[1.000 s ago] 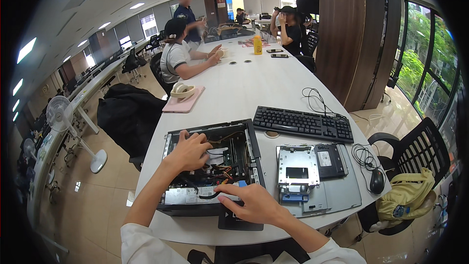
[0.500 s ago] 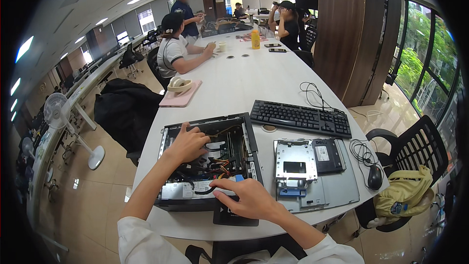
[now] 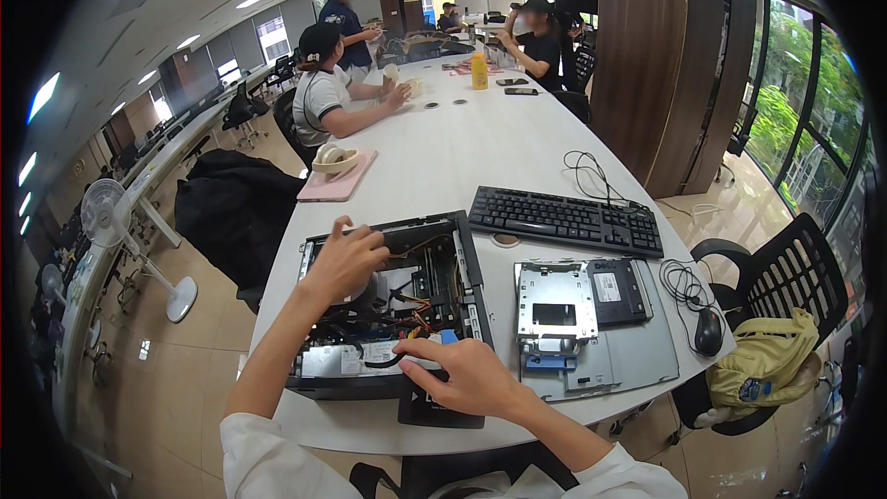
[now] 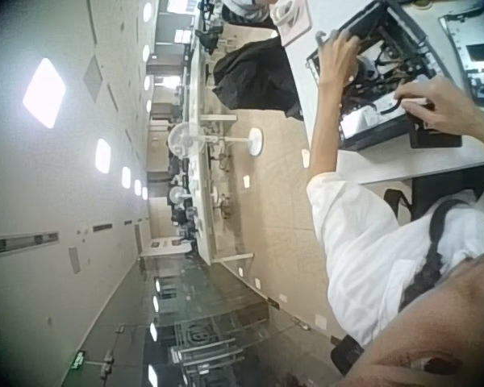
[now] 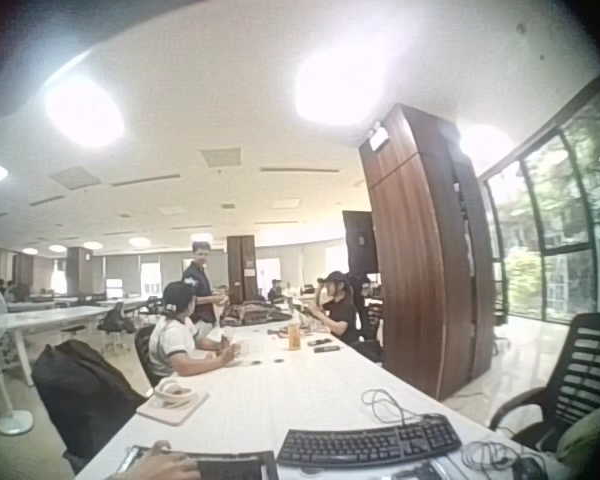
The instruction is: The person disassembles a computer by removing the internal drive housing and then extracting two memory modules from their slots on the motherboard.
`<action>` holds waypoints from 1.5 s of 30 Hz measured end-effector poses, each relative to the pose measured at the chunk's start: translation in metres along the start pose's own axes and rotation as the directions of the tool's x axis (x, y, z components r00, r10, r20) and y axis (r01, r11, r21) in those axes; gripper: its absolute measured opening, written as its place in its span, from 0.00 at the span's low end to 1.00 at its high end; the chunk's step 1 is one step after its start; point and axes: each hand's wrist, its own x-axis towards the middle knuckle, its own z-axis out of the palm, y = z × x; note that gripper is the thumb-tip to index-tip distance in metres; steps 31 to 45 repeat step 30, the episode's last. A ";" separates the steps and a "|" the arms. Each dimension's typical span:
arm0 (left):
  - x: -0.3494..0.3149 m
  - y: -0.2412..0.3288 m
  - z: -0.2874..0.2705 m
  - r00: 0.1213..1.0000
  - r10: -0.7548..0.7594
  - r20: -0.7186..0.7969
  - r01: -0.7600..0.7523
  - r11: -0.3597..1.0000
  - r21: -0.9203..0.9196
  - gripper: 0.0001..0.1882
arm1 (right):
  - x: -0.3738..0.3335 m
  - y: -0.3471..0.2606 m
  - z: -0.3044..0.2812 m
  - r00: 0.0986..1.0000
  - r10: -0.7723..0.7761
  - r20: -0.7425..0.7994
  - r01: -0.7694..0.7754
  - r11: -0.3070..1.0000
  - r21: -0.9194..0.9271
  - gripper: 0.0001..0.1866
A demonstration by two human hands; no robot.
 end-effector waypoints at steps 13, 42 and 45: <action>-0.117 0.001 -0.085 0.930 -0.366 0.034 0.364 0.930 0.038 0.07 | 0.004 0.004 0.001 0.999 -0.013 -0.045 0.016 0.998 0.067 0.13; -0.130 0.013 -0.149 0.884 -0.388 0.263 0.429 0.895 -0.123 0.06 | 0.018 0.001 -0.003 0.967 0.156 -0.199 -0.100 0.959 0.266 0.15; -0.130 0.013 -0.149 0.884 -0.388 0.263 0.429 0.895 -0.123 0.06 | 0.018 0.001 -0.003 0.967 0.156 -0.199 -0.100 0.959 0.266 0.15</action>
